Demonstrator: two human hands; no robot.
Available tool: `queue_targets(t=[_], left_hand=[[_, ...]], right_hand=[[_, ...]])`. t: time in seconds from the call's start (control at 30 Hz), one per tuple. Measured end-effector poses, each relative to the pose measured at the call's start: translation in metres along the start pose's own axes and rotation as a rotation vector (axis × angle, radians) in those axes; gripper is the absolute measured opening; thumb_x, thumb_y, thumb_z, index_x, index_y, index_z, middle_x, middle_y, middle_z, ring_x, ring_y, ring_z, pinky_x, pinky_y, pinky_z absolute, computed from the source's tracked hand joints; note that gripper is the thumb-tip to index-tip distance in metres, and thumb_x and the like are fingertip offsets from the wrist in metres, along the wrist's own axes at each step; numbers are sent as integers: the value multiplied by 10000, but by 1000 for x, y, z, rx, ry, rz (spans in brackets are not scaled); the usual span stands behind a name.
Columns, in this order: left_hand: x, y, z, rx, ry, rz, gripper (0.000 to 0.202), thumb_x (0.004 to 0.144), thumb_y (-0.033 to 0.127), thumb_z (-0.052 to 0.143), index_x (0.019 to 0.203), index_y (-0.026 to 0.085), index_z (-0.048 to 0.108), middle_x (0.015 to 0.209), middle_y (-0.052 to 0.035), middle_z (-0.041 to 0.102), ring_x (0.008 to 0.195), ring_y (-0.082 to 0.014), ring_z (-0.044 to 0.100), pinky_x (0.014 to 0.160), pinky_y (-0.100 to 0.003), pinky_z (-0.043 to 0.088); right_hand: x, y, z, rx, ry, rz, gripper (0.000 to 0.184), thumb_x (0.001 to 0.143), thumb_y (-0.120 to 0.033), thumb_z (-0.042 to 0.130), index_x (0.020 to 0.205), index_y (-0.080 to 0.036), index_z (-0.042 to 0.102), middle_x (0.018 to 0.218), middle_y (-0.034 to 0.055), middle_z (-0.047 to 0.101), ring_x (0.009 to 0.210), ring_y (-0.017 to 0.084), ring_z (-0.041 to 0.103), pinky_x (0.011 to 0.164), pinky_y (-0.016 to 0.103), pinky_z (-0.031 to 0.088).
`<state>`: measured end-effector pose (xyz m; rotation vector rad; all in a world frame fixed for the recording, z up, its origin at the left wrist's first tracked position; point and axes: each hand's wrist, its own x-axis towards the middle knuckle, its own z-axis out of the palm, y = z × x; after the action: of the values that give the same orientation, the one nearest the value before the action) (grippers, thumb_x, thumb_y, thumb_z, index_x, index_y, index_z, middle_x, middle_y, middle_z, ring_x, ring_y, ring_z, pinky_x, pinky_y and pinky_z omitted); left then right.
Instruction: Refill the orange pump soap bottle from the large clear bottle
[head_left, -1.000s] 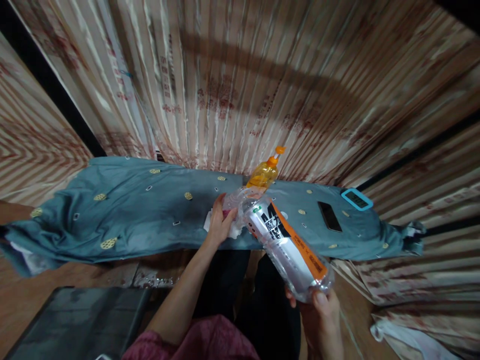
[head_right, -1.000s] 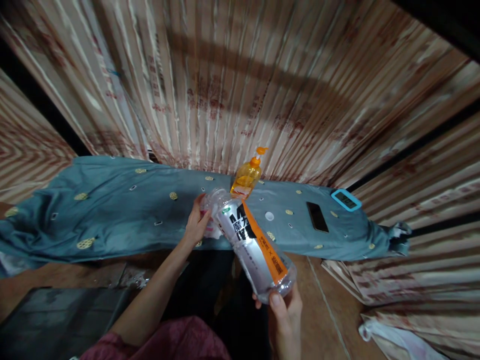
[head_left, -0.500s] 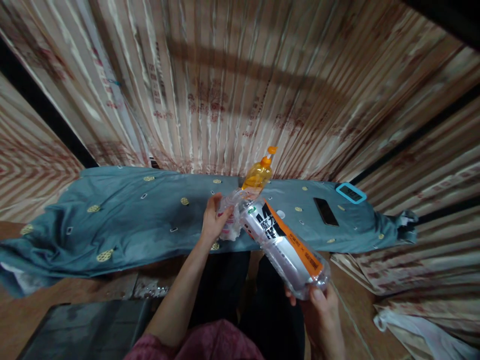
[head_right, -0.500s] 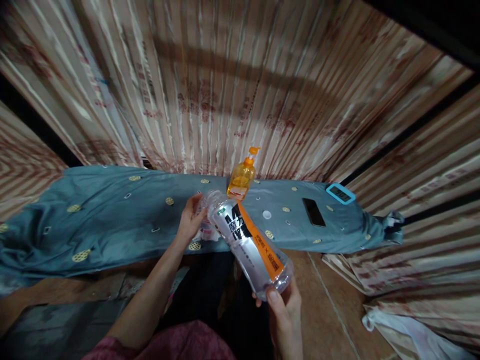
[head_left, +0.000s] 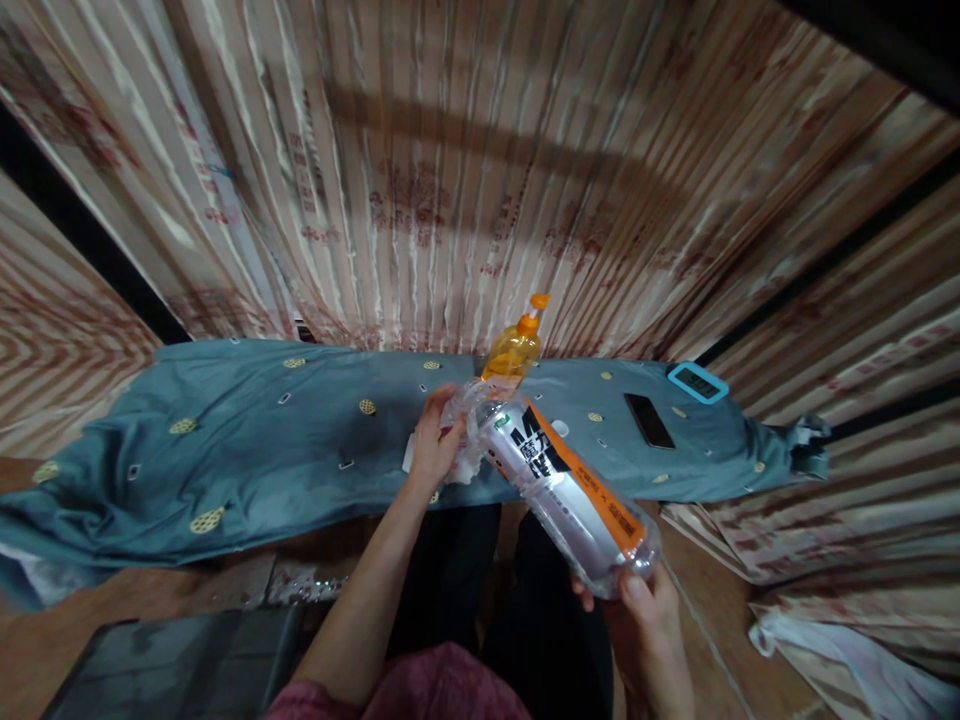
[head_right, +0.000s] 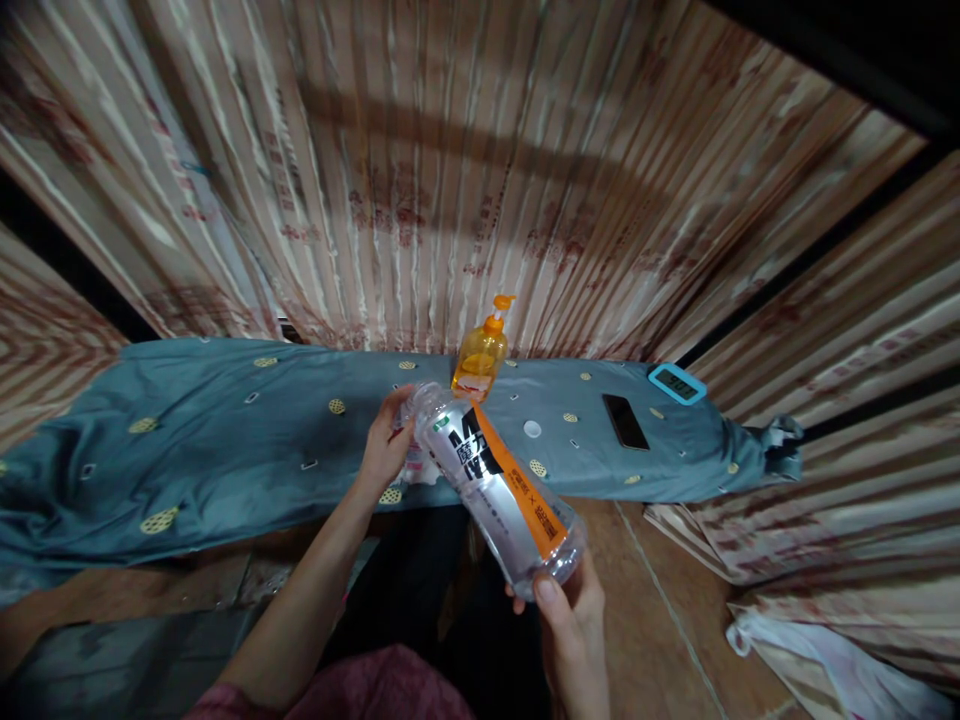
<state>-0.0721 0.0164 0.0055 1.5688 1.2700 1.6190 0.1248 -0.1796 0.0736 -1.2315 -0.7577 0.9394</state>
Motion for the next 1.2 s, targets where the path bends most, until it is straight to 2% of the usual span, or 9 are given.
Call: queue_targets(t=[0.23,0.4,0.57,0.77,0.83,0.97,1.1,1.2], left_hand=[[-1,2,0,11,6,35,363,811,294,590,1152,178,631,1173,-121,703,1150,-280,645,1063,-476,491],[-2,1,1,24,17,32,382,814,307,584,1169,171,614,1177,-128,685,1144,-283,640,1051,-472,492],[-3,0,2,51,18,34,375,825,317,581,1172,176,607,1171,-123,673,1143,-285,631,1041,-464,496],[-4,3,1,82,16,51,360,863,344,555,1186,191,600,1175,-117,661,1151,-281,620,1039,-458,494],[-4,4,1,88,16,44,355,872,350,554,1185,192,601,1168,-115,656,1145,-281,620,1034,-461,496],[-5,8,1,91,9,44,345,887,363,549,1181,193,608,1167,-118,651,1152,-281,613,1041,-455,489],[-7,10,2,92,12,30,337,886,362,563,1180,205,609,1169,-109,650,1152,-273,616,1041,-447,491],[-8,10,3,97,20,20,329,889,349,558,1178,197,607,1176,-118,646,1161,-278,612,1051,-461,483]], right_hand=[[2,1,-2,24,-10,-2,549,683,-596,818,1022,-188,677,645,-5,702,521,130,602,452,199,459],[4,1,-6,40,-29,15,558,692,-579,816,1068,-195,664,654,-5,703,527,132,601,458,205,456],[8,1,-8,46,-41,29,536,707,-568,801,1060,-191,660,704,7,708,533,137,604,457,222,452],[8,1,-6,59,-58,4,489,733,-567,783,1032,-200,663,666,-3,682,531,143,588,463,229,437],[8,2,-6,74,-42,13,517,728,-544,796,1091,-201,660,695,1,683,545,145,587,467,232,434],[7,2,-8,102,-38,35,692,723,-523,806,1291,-208,567,833,20,706,568,158,598,467,257,450],[6,1,-9,81,-67,35,575,739,-585,786,1144,-211,622,764,19,698,566,162,588,471,252,450],[6,-1,-9,106,-65,61,545,716,-604,806,1074,-225,648,814,25,719,571,151,595,482,242,449]])
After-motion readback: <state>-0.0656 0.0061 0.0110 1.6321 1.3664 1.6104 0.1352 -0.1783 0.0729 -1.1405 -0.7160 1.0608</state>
